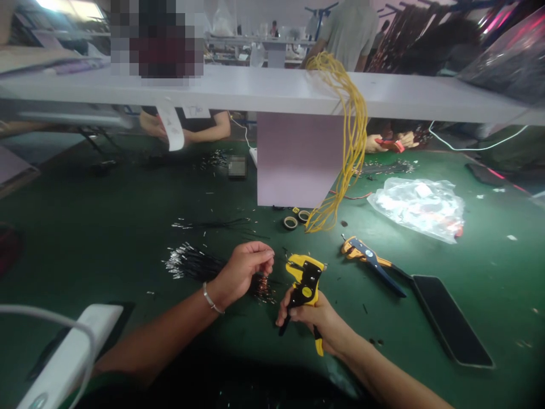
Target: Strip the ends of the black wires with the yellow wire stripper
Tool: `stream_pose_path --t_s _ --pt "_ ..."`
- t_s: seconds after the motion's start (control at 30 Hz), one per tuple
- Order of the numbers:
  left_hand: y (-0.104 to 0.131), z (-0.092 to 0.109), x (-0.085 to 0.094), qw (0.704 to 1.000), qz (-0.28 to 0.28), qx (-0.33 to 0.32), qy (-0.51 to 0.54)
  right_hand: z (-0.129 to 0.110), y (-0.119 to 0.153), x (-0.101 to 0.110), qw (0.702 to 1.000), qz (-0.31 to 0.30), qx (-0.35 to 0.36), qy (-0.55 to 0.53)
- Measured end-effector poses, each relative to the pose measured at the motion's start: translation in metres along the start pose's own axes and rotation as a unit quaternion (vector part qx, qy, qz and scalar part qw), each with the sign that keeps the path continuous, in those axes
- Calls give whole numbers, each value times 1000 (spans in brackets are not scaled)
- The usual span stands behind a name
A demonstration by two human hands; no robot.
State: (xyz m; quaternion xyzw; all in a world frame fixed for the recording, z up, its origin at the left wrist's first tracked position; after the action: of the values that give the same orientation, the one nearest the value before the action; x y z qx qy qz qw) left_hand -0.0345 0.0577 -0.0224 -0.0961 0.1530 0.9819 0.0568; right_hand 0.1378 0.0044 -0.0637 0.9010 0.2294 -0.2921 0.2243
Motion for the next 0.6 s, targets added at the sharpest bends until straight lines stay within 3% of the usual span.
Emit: stream_pose_path --t_s 0.6 --pt "9 -9 -13 999 -6 30 16 7 -1 3 999 -11 -4 36"
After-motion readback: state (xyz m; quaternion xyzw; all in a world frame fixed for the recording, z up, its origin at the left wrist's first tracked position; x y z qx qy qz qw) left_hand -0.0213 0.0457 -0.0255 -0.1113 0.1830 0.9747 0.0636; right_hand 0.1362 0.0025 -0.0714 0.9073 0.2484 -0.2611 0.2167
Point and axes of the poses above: each hand's wrist, its own y-axis away from the middle knuckle, its own x-axis out of the back of the hand, z = x × y, the point moved 2 cm from there along -y, towards the middle knuckle, and after that the axes turned 7 degrees about -y, right-handed, at the moved point
